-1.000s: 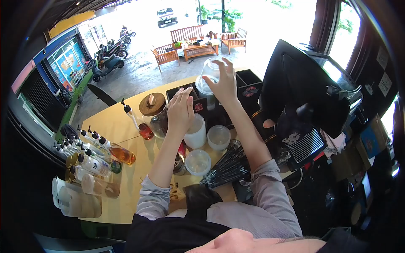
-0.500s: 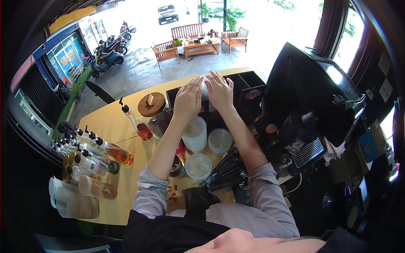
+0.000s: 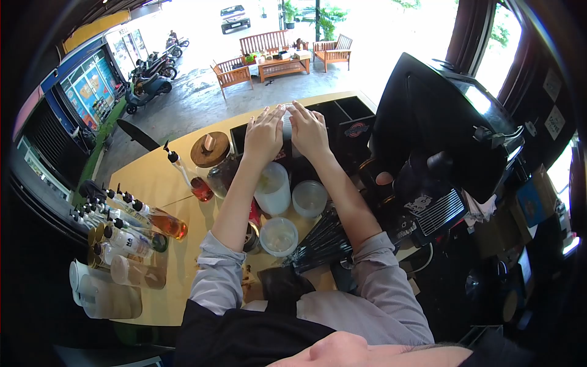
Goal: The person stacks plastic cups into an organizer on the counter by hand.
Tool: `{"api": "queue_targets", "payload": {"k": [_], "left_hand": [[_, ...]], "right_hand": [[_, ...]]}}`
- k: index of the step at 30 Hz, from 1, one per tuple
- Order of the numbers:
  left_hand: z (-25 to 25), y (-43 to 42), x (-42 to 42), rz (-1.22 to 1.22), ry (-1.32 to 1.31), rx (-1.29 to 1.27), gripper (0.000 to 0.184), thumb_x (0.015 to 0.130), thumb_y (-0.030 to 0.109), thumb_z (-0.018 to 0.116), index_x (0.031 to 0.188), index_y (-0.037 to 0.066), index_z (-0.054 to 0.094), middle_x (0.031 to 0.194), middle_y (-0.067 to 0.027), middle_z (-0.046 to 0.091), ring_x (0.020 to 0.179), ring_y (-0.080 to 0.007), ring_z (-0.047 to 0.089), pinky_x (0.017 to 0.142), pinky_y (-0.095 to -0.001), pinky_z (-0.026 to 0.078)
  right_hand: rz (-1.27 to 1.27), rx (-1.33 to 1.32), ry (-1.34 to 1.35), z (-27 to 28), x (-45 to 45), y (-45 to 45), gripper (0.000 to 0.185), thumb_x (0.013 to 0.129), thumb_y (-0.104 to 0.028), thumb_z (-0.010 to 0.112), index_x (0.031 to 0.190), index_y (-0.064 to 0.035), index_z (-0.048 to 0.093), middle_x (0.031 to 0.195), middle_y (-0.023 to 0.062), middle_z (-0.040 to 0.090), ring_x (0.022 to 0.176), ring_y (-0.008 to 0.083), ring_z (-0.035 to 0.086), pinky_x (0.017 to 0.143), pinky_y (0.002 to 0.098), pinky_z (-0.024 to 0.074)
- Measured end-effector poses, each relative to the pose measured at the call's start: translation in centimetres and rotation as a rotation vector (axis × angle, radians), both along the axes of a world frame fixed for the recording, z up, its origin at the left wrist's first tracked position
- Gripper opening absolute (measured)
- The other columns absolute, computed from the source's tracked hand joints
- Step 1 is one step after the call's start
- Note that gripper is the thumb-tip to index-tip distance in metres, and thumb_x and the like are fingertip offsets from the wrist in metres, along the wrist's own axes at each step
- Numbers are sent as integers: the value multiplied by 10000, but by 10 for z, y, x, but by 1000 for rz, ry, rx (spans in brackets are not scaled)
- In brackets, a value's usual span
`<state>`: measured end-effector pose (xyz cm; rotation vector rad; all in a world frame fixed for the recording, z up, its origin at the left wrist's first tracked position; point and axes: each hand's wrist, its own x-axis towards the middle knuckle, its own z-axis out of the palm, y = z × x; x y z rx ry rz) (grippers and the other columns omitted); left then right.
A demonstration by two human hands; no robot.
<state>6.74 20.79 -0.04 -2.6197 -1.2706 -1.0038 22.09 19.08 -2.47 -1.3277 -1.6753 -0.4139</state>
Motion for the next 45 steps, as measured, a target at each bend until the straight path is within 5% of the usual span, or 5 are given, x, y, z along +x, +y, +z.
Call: {"api": "queue_targets", "payload": {"k": [7, 10, 13, 29, 45], "left_hand": [[8, -11, -5, 76, 121, 2, 476, 1052, 309, 317, 1493, 191, 452, 1557, -13, 421, 1474, -285, 318, 1194, -553, 219], [19, -26, -14, 105, 149, -38, 487, 1056, 326, 300, 1505, 194, 437, 1577, 10, 390, 1489, -283, 285, 1201, -560, 197], [22, -58, -30, 69, 14, 63, 476, 1050, 293, 322, 1500, 198, 442, 1566, -3, 408, 1487, -289, 284, 1206, -568, 182], [-76, -229, -86, 59, -142, -58, 466, 1014, 211, 383, 1454, 102, 494, 1525, -113, 450, 1466, -328, 324, 1189, -536, 203], [-125, -241, -109, 239, -40, -161, 450, 1002, 196, 401, 1421, 94, 529, 1517, -70, 467, 1484, -314, 289, 1198, -585, 96]], "right_hand": [[2, -187, -12, 11, 1, -9, 380, 999, -219, 493, 1363, -135, 564, 1459, 122, 521, 1287, 298, 547, 1081, 500, 374], [-68, -260, 8, 19, 8, -20, 596, 970, -265, 534, 1526, -118, 377, 1633, 225, 170, 1472, 440, 259, 1154, 556, 271], [43, -29, 307, 17, 13, -44, 671, 939, -277, 575, 1538, -89, 338, 1615, 299, 131, 1450, 494, 260, 1155, 544, 276], [506, -383, 561, -50, -58, -223, 693, 846, -110, 693, 1479, -79, 414, 1524, 158, 405, 1377, 330, 415, 1110, 407, 354], [383, -545, 458, -116, -75, -235, 1110, 607, -371, 931, 1470, -4, 338, 1321, 213, 493, 1267, 360, 459, 1077, 458, 382]]}}
